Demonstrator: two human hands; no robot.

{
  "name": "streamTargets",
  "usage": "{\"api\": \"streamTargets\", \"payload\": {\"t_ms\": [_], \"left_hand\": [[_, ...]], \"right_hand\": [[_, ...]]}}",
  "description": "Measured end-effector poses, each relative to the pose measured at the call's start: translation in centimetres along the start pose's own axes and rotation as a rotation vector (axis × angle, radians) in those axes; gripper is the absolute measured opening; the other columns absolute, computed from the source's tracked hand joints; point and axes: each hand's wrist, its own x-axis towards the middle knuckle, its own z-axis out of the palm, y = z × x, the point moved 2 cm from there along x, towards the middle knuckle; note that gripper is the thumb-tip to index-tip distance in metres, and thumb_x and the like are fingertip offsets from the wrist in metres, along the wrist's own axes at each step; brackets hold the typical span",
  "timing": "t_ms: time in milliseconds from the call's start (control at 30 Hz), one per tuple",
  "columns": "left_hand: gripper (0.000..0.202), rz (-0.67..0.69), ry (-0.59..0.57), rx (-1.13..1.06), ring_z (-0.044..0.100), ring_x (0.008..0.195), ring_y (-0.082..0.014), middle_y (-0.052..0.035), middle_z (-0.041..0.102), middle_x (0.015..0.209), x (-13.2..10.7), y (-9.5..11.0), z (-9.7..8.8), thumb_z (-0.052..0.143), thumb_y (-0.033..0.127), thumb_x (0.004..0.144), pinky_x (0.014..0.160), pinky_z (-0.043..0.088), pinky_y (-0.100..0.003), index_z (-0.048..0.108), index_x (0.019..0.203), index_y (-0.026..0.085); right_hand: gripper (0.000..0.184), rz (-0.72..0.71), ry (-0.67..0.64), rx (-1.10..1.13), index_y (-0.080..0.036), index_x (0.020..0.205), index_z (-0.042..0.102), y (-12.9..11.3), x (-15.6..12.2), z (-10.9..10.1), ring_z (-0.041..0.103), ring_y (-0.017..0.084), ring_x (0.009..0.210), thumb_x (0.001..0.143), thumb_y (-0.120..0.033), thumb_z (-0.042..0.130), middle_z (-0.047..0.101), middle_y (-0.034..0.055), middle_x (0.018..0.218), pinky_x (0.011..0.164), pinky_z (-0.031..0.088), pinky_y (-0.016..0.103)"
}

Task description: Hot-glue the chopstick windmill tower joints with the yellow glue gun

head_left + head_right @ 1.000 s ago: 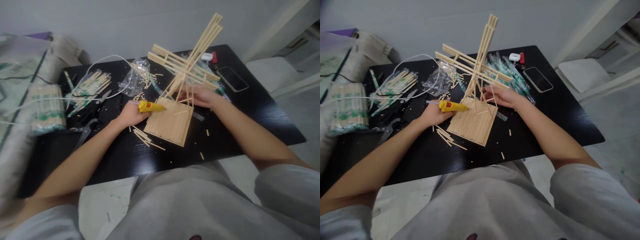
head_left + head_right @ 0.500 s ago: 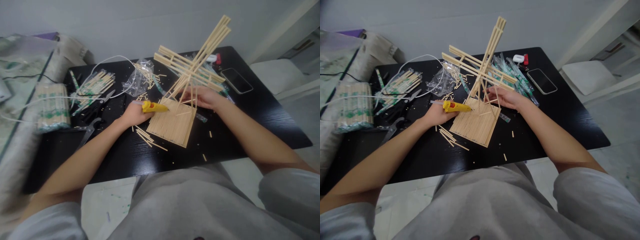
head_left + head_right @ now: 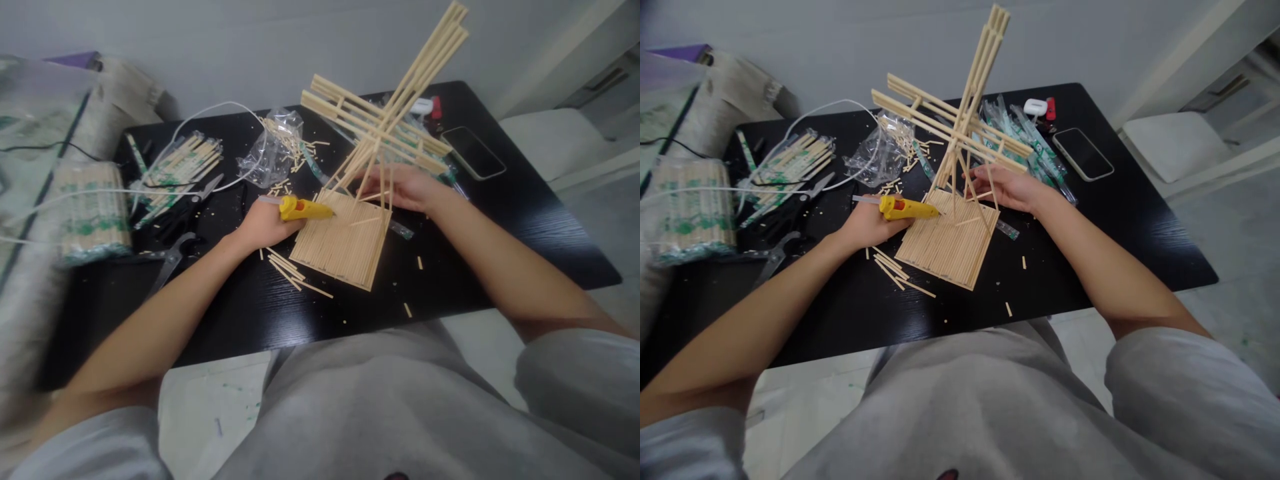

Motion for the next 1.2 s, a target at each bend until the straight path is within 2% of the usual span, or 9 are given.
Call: {"api": "streamTargets", "payload": {"t_ms": [67, 167, 367, 633, 800, 900, 1000, 1100, 1200], "left_hand": [[0.016, 0.01, 0.001, -0.005, 0.075, 0.09, -0.0228, -0.0032, 0.081, 0.095, 0.0, 0.0, 0.0, 0.081, 0.034, 0.096, 0.088, 0.058, -0.035, 0.077, 0.101, 0.02], [0.015, 0.028, 0.001, -0.004, 0.076, 0.091, -0.0228, -0.0031, 0.082, 0.095, 0.0, 0.0, 0.1, 0.081, 0.033, 0.097, 0.088, 0.058, -0.035, 0.078, 0.104, 0.02], [0.016, 0.021, 0.009, 0.017, 0.075, 0.087, -0.0228, -0.0026, 0.08, 0.091, 0.1, -0.2, 0.1, 0.082, 0.035, 0.096, 0.084, 0.057, -0.035, 0.076, 0.099, 0.02], [0.018, 0.014, 0.011, 0.022, 0.074, 0.088, -0.0228, -0.0026, 0.081, 0.093, 0.1, 0.2, 0.0, 0.083, 0.035, 0.095, 0.086, 0.057, -0.035, 0.077, 0.1, 0.02], [0.02, 0.004, 0.013, 0.034, 0.073, 0.087, -0.0231, -0.0023, 0.078, 0.09, 0.1, 0.3, 0.0, 0.081, 0.04, 0.095, 0.085, 0.056, -0.036, 0.075, 0.097, 0.021], [0.021, -0.003, 0.0, 0.044, 0.073, 0.089, -0.0251, -0.0025, 0.077, 0.088, 0.2, 0.4, 0.0, 0.081, 0.043, 0.095, 0.087, 0.057, -0.038, 0.075, 0.095, 0.022], [0.02, -0.003, 0.003, 0.038, 0.075, 0.092, -0.0264, -0.0033, 0.078, 0.089, 0.2, 0.6, -0.1, 0.082, 0.042, 0.094, 0.089, 0.059, -0.039, 0.076, 0.096, 0.023], [0.017, 0.001, 0.011, 0.034, 0.077, 0.096, -0.0278, -0.0045, 0.079, 0.091, 0.2, 0.6, 0.0, 0.082, 0.038, 0.094, 0.092, 0.06, -0.04, 0.077, 0.098, 0.023], [0.016, 0.004, 0.011, 0.024, 0.079, 0.101, -0.0289, -0.0055, 0.081, 0.096, 0.2, 0.5, 0.1, 0.082, 0.036, 0.093, 0.096, 0.062, -0.042, 0.079, 0.101, 0.022]], "right_hand": [[0.016, -0.003, 0.011, -0.008, -0.022, 0.122, 0.089, 0.1, 0.1, -0.1, 0.091, 0.027, 0.098, 0.126, -0.033, 0.078, 0.087, 0.0069, 0.093, 0.101, 0.077, 0.047], [0.017, 0.003, 0.031, -0.012, -0.021, 0.122, 0.089, 0.1, 0.1, -0.1, 0.09, 0.028, 0.102, 0.126, -0.031, 0.077, 0.086, 0.008, 0.094, 0.101, 0.078, 0.049], [0.017, -0.006, -0.009, 0.017, -0.02, 0.117, 0.089, 0.1, 0.1, -0.2, 0.089, 0.025, 0.094, 0.125, -0.032, 0.08, 0.087, 0.0076, 0.097, 0.099, 0.078, 0.045], [0.016, -0.025, -0.04, 0.023, -0.023, 0.125, 0.09, 0.6, 0.6, -1.1, 0.09, 0.027, 0.098, 0.123, -0.038, 0.083, 0.087, 0.0062, 0.096, 0.098, 0.079, 0.048], [0.014, -0.061, -0.005, 0.0, -0.02, 0.117, 0.09, 1.0, 0.8, -1.4, 0.09, 0.027, 0.1, 0.122, -0.032, 0.083, 0.089, 0.0078, 0.099, 0.108, 0.077, 0.049], [0.012, -0.076, -0.029, 0.0, -0.02, 0.119, 0.09, 1.2, 0.9, -1.6, 0.09, 0.027, 0.101, 0.122, -0.029, 0.083, 0.091, 0.008, 0.103, 0.115, 0.074, 0.051], [0.014, -0.07, -0.058, 0.025, -0.016, 0.122, 0.089, 1.3, 0.8, -1.6, 0.089, 0.025, 0.099, 0.125, -0.024, 0.077, 0.092, 0.0101, 0.104, 0.118, 0.071, 0.047], [0.022, -0.07, -0.041, 0.065, -0.014, 0.12, 0.088, 1.2, 0.5, -1.4, 0.088, 0.022, 0.095, 0.128, -0.016, 0.067, 0.092, 0.0104, 0.101, 0.112, 0.071, 0.04], [0.02, -0.062, -0.019, 0.076, -0.014, 0.118, 0.087, 1.1, 0.2, -1.2, 0.088, 0.021, 0.091, 0.128, -0.018, 0.07, 0.091, 0.0097, 0.099, 0.107, 0.072, 0.036]]}}
